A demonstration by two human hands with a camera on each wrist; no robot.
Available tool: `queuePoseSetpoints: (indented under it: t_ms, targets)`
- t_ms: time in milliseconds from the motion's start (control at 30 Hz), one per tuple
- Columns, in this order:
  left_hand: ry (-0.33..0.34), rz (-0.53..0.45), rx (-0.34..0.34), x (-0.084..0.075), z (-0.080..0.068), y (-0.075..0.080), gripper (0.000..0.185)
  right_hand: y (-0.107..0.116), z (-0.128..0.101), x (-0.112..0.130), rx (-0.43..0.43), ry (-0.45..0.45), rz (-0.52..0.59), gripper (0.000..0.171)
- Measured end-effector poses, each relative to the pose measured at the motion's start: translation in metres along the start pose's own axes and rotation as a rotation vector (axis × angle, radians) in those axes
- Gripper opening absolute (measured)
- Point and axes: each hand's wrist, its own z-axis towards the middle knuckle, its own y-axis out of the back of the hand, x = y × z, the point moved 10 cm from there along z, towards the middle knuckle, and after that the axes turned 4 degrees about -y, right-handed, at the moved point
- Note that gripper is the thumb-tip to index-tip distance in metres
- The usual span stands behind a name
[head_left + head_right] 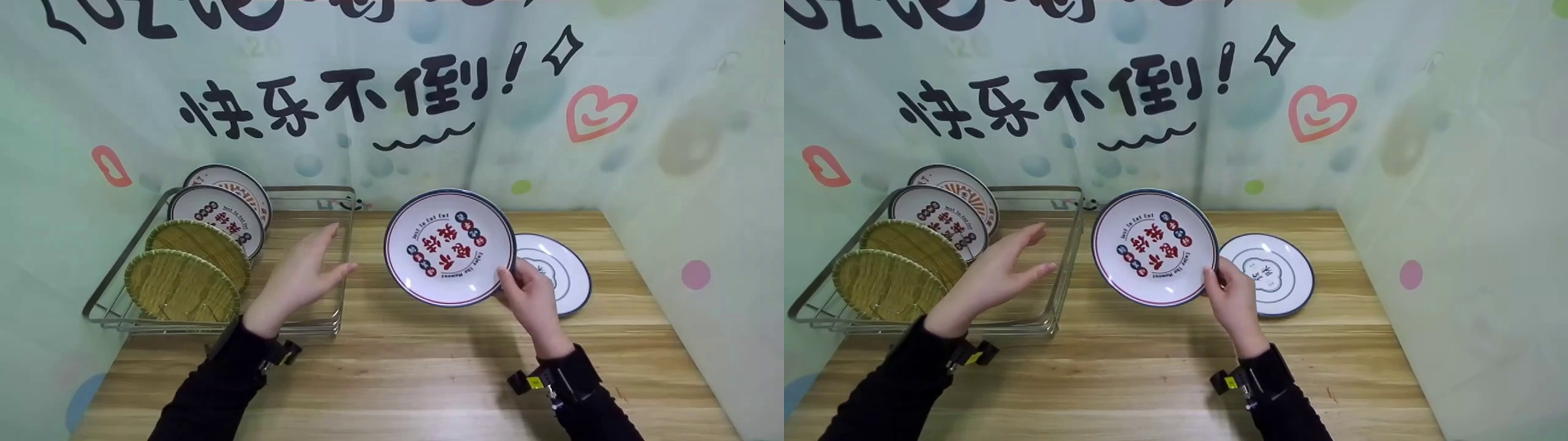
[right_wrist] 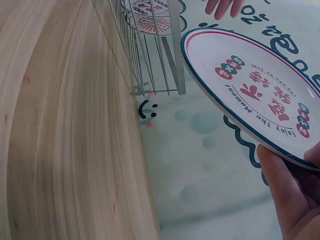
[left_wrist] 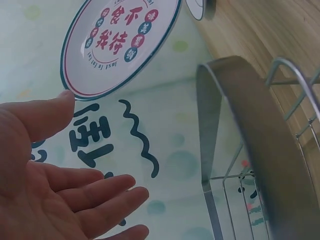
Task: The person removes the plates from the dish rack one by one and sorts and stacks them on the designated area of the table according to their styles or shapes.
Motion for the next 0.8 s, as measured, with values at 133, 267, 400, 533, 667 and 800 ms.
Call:
queuePoseSetpoints:
  t_ms: [133,267,400,533,667,800]
  targets:
    - [-0.017,0.012,-0.009,0.003,-0.005,-0.002,0.077,0.005,0.001,-0.006,0.006,-0.035,0.004,0.011]
    - [-0.012,0.016,-0.002,0.006,-0.010,-0.003,0.081,0.014,0.001,-0.012,-0.003,-0.047,-0.006,0.013]
    - [0.004,0.012,0.007,0.009,-0.014,-0.003,0.083,0.021,0.002,-0.019,0.009,-0.090,0.015,0.016]
    - [0.013,0.020,0.003,0.012,-0.018,-0.002,0.084,0.028,0.004,-0.029,0.032,-0.147,0.026,0.021]
    - [0.014,0.065,0.001,0.015,-0.022,-0.001,0.085,0.035,0.005,-0.036,0.030,-0.177,0.048,0.021]
    - [0.039,0.097,0.009,0.019,-0.026,-0.001,0.085,0.043,0.006,-0.042,0.010,-0.190,0.090,0.020]
